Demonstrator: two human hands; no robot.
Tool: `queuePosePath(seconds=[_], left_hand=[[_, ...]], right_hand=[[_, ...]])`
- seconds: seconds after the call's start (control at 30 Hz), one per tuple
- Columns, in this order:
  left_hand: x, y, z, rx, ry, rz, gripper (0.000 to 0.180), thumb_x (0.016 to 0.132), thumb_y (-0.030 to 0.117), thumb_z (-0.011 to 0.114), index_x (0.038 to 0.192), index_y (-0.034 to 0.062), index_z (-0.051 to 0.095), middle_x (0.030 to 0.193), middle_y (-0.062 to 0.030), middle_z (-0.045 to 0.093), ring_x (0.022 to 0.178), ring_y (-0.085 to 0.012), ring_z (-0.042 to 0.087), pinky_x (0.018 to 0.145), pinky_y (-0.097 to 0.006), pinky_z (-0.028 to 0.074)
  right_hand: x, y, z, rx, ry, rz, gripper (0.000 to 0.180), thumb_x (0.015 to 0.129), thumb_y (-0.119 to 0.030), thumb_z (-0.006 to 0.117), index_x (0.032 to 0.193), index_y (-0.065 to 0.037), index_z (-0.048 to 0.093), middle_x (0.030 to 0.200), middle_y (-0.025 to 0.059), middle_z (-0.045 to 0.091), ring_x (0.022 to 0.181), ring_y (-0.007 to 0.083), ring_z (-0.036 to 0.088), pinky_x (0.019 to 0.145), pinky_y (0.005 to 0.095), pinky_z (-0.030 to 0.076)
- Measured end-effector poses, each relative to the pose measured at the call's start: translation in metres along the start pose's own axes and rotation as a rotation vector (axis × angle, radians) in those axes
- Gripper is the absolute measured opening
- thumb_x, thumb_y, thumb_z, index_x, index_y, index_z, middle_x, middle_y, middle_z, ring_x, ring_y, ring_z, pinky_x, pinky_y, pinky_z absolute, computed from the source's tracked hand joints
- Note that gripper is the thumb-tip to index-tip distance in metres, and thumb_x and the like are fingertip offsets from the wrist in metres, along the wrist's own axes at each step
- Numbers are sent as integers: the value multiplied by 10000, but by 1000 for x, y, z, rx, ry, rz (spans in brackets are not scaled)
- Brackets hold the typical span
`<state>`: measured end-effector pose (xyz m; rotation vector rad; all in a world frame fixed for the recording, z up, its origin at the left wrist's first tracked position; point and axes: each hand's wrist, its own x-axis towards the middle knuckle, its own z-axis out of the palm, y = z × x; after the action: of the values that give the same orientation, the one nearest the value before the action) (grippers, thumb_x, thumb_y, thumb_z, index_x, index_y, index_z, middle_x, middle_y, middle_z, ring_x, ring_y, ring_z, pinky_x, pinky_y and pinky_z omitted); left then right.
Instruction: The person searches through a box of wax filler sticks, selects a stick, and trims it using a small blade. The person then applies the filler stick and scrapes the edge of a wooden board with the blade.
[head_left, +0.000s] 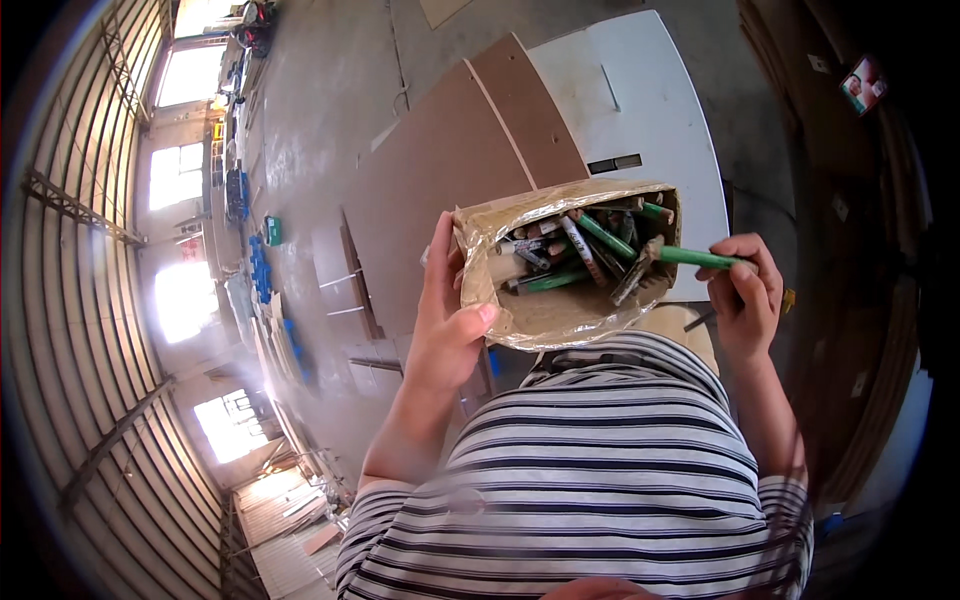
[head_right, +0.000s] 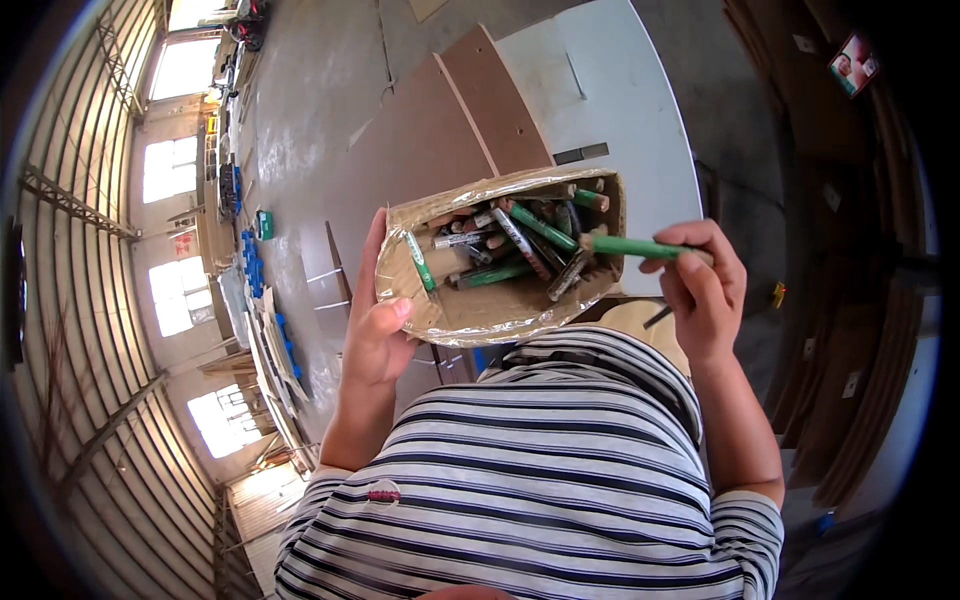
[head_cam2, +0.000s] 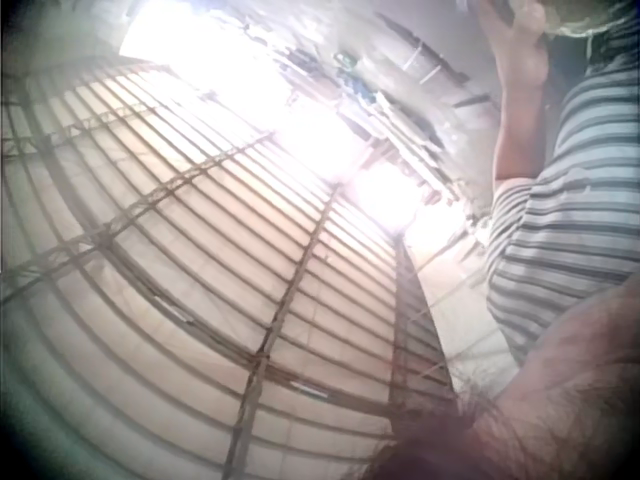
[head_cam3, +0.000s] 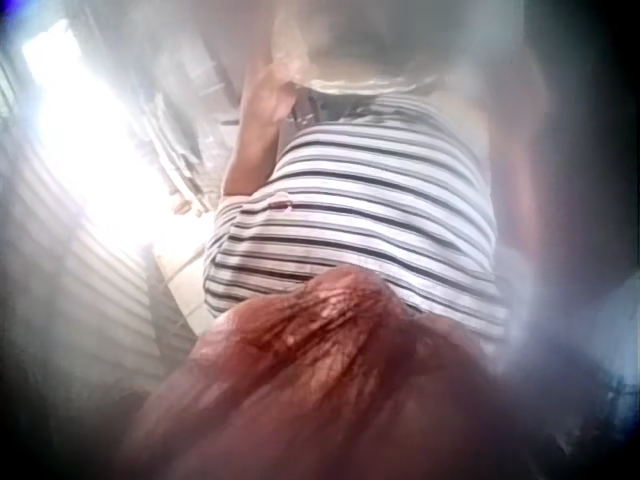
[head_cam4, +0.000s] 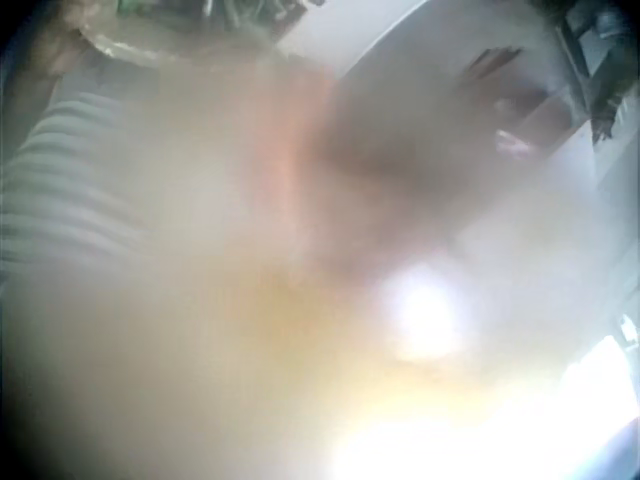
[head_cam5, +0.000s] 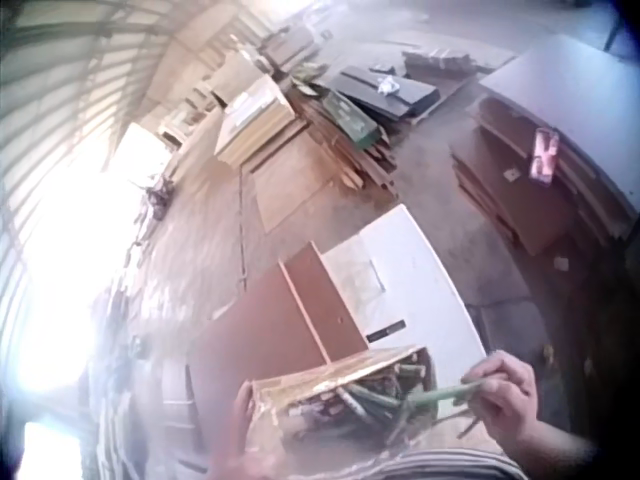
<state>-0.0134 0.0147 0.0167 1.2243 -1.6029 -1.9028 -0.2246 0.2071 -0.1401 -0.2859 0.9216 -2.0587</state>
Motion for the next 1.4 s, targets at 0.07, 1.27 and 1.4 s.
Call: queuePosePath(seconds=[0.07,1.27,1.4], left_hand=[[-2,3,1,-3,10,4,1102,706,201,697,1607,69,76,1519,-211,309,1401,-317,362,1155,-432,309],[30,-27,-93,-169,-50,-41,997,762,125,682,1600,94,142,1495,-194,335,1370,-310,388,1140,-440,329],[28,-24,-94,-178,-64,-38,993,761,120,681,1597,85,147,1494,-189,340,1369,-299,392,1131,-429,340]], right_hand=[[-10,-4,-4,-103,-8,-1,239,964,-142,517,1090,52,576,838,148,687,484,-10,300,461,170,217],[-22,59,55,-598,168,281,233,1038,-187,561,1102,5,677,758,-55,527,682,34,415,629,209,358],[8,42,88,-1064,75,-158,215,917,-40,692,1133,-37,693,756,-11,507,662,59,441,582,225,365]])
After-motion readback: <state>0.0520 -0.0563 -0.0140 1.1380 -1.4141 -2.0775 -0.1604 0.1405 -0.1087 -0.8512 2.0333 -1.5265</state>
